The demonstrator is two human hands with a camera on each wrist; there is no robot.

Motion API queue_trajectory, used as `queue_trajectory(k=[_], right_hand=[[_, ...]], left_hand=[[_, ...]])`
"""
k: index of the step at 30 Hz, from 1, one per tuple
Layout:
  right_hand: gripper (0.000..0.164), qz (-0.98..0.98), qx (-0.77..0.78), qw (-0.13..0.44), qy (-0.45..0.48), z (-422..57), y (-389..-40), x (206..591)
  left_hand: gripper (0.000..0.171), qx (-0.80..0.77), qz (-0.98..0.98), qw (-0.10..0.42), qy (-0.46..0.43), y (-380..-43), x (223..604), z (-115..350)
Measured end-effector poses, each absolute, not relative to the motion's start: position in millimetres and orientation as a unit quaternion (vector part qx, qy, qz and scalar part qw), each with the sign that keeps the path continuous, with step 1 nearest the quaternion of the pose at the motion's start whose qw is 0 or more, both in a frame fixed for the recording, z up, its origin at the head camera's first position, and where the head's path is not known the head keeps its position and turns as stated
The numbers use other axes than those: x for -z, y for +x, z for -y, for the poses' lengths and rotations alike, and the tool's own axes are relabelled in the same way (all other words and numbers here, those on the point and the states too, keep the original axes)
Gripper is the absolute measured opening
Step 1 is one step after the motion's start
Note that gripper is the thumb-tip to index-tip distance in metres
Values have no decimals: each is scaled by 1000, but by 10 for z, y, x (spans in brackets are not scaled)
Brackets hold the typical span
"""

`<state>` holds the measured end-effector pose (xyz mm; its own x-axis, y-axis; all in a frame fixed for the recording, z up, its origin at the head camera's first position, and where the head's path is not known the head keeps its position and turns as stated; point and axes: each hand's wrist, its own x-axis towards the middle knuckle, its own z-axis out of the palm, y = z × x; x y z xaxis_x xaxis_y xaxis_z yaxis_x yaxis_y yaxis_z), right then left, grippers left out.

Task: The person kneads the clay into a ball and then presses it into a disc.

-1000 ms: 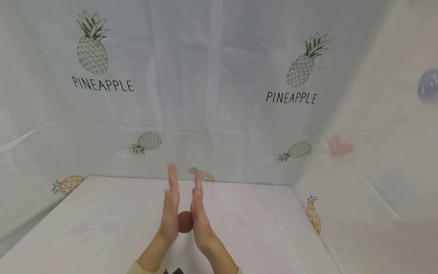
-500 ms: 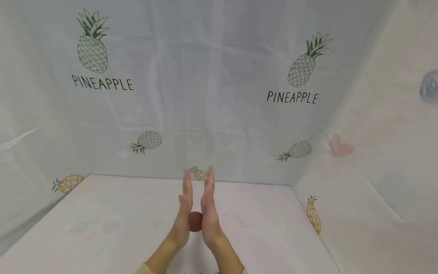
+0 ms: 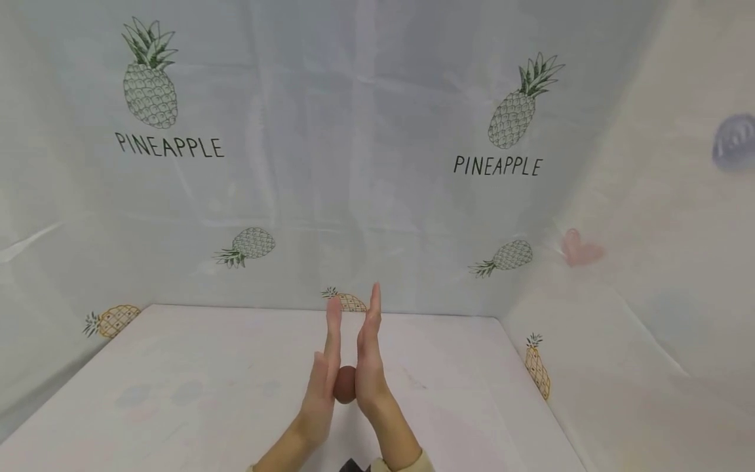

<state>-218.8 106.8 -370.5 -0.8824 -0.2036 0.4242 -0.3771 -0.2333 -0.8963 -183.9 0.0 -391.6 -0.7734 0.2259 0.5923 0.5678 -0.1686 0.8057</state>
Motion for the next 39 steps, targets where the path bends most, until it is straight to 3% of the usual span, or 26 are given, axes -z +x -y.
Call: queue_trajectory(k=[9,19,23,30,39], right_hand=[[59,653,-712,66,249,-964,-2189,3770],[54,645,-701,-48,301,-834,-2046,3796],[53,628,-706,-67,320,-798,-1993,3783],[55,629,-705,-56,324,-775,-1926,3750],[55,644,-698,-8,314,-819,-1886,3662]], left_hand=[[59,733,590,130,-312,-1826,3807,81],[61,723,608,192,-264,-1874,3693,291],[63,721,607,225,-246,-1935,3678,374],[64,716,620,246,-205,-2085,3777,442],[65,698,658,212,-184,-2158,3951,326]])
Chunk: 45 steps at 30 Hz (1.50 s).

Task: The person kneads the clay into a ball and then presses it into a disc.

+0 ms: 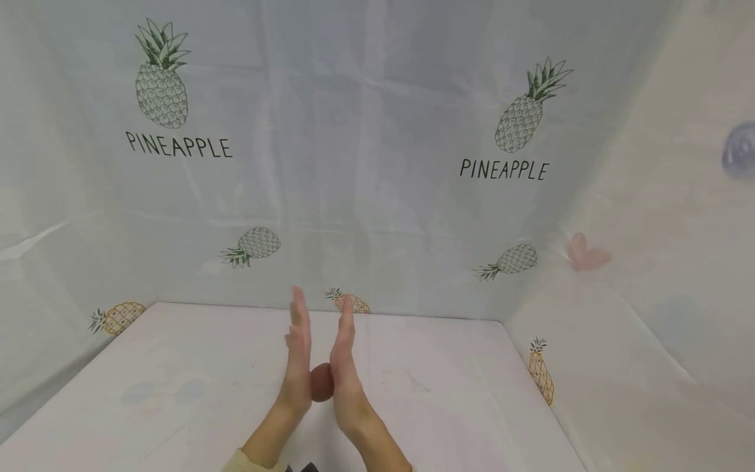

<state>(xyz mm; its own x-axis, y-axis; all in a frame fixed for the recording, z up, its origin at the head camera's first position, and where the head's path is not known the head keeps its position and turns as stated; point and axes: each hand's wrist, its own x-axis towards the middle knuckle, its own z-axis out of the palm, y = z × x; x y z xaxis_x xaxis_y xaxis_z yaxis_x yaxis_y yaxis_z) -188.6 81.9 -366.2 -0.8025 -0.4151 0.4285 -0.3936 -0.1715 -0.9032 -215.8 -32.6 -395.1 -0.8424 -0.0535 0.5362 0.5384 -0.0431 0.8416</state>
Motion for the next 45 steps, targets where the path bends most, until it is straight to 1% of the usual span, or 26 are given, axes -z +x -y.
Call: queue_trajectory(k=[5,13,17,20,24,29,35,42,45], right_hand=[[55,-636,710,-11,-304,-899,-1915,3601],[56,-610,737,-37,-289,-982,-2024,3581],[60,-610,740,-54,-278,-1035,-2106,3612],[62,-607,745,-67,-268,-1078,-2184,3651],[63,-594,758,-60,-262,-1106,-2275,3699],[65,-590,756,-15,-282,-1057,-2306,3766],[61,-601,739,53,-301,-903,-2232,3850],[59,-594,726,70,-339,-781,-2100,3864],[59,-589,724,75,-351,-761,-2047,3841]], left_hand=[[62,698,663,168,-211,-2082,4002,186],[59,710,644,137,-250,-1962,4021,76],[57,718,631,111,-270,-1890,4016,46],[57,716,626,104,-292,-1839,4003,15],[58,701,623,121,-327,-1783,3966,-14],[59,694,618,148,-338,-1747,3874,43],[61,712,596,176,-327,-1792,3736,213],[61,735,583,197,-284,-1870,3651,364],[61,738,585,213,-258,-1922,3648,411]])
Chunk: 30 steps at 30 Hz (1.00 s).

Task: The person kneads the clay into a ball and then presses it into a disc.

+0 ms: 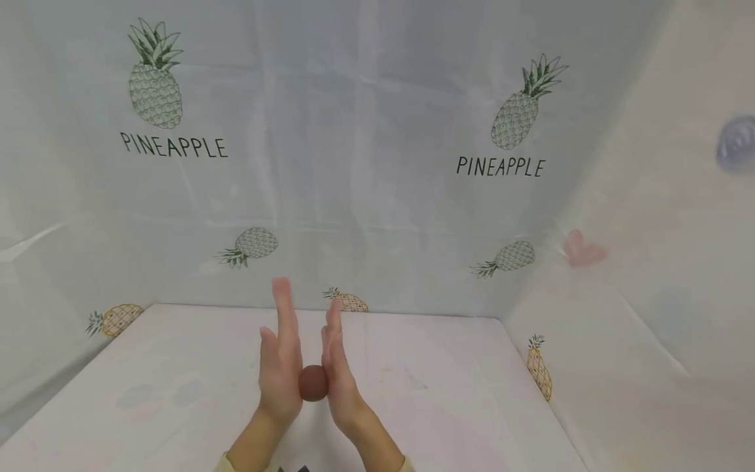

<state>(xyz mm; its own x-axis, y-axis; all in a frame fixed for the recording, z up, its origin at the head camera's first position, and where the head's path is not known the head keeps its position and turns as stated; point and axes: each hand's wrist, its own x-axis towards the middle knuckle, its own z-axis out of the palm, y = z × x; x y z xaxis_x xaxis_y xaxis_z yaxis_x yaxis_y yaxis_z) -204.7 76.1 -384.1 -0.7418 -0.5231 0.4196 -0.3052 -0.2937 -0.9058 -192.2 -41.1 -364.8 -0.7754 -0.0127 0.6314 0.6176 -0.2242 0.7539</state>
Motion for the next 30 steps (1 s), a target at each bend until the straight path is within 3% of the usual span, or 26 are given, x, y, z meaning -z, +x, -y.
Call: queue_trajectory(k=[9,15,30], right_hand=[[55,-605,712,76,-348,-695,-1960,3804],[57,-620,702,55,-346,-714,-1931,3760],[57,-622,706,-2,-338,-927,-2003,3672]], left_hand=[[64,701,634,280,-166,-2121,3757,549],[64,668,672,290,-133,-2229,3868,557],[63,667,694,184,-197,-2178,4054,214]])
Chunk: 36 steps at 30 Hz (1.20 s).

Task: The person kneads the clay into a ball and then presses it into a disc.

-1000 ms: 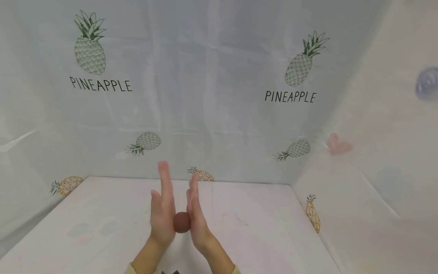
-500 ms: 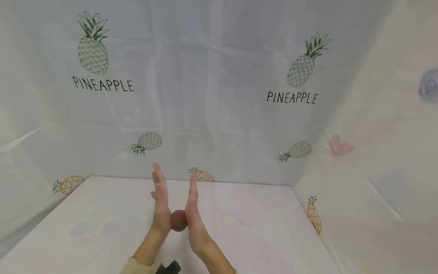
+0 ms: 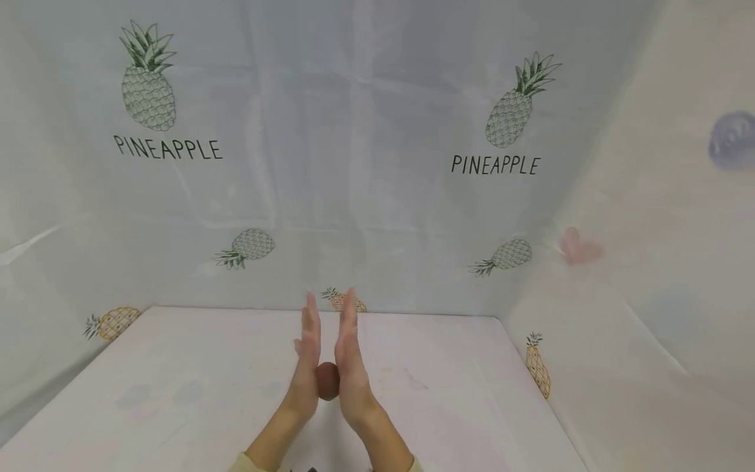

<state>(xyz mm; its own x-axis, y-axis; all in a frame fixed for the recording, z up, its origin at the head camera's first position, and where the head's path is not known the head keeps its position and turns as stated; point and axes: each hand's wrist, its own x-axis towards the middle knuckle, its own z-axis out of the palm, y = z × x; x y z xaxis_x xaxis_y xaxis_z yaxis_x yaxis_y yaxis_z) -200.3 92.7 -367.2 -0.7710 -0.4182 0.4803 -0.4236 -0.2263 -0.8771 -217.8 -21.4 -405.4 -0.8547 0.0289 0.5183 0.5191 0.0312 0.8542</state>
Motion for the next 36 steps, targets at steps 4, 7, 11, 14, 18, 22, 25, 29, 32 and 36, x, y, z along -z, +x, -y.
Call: queue_trajectory(k=[4,7,11,14,18,22,25,29,32,36], right_hand=[[60,617,-715,14,328,-997,-2045,3649],[62,611,-722,27,322,-1045,-2080,3636],[63,610,-726,42,315,-1083,-2128,3636],[62,613,-726,49,308,-1099,-2166,3646],[59,614,-731,59,293,-1124,-2215,3669],[61,608,-739,69,281,-1152,-2262,3701],[63,600,-746,59,283,-1157,-2303,3743],[62,591,-751,22,293,-1133,-2340,3804],[63,585,-754,-7,298,-1097,-2335,3830],[63,578,-757,-40,302,-1030,-2298,3850]], left_hand=[[59,674,691,152,-211,-2135,4091,125],[56,685,682,127,-222,-2112,4109,73],[55,697,670,102,-234,-2083,4125,34],[56,699,664,97,-246,-2060,4133,20],[57,707,647,89,-272,-2023,4124,2],[57,716,628,75,-295,-1967,4079,-22],[57,713,624,80,-309,-1920,4032,-33],[58,705,623,104,-323,-1874,3977,-17],[59,701,622,124,-327,-1860,3942,16],[60,701,622,136,-323,-1857,3885,77]])
